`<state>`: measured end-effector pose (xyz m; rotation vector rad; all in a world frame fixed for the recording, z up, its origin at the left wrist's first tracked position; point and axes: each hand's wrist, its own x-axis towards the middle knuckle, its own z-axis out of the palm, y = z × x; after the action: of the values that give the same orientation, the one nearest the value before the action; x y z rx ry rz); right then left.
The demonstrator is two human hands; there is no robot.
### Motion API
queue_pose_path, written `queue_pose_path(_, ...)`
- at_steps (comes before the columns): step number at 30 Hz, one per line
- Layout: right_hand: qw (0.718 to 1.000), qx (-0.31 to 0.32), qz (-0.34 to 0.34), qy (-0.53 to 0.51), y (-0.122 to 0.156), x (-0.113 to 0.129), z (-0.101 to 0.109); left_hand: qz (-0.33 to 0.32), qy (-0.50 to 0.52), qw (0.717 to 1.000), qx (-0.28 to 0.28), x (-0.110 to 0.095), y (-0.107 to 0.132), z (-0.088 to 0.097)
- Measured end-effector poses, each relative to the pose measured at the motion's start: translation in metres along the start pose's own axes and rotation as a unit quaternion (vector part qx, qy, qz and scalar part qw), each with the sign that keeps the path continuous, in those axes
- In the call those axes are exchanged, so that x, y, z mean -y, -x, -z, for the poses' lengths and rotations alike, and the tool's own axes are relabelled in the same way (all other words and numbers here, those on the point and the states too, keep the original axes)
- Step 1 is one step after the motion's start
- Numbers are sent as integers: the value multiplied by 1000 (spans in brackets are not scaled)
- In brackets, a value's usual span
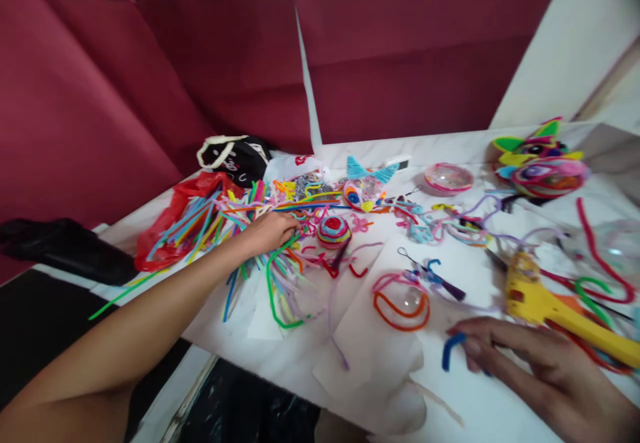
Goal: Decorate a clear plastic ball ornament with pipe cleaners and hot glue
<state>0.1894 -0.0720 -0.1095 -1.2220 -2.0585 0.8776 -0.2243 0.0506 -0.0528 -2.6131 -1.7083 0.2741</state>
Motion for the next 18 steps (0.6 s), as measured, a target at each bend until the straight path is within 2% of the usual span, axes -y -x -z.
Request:
queue_pose_path(3,999,-20,-24,-18,-4,10,7,-1,-2,1000,-1,-4,-20,-18)
queue_pose_path(7,998,3,-43,-37,-7,18,9,9,-4,1000,-7,-3,-32,-31)
queue_pose_path(11,997,-13,-63,-47,-6,19,11,18,7,1000,-3,0,-36,-35)
queue_pose_path(18,996,-45,-52,-59,-5,20,14,62,56,996,-18,-1,-32,-31)
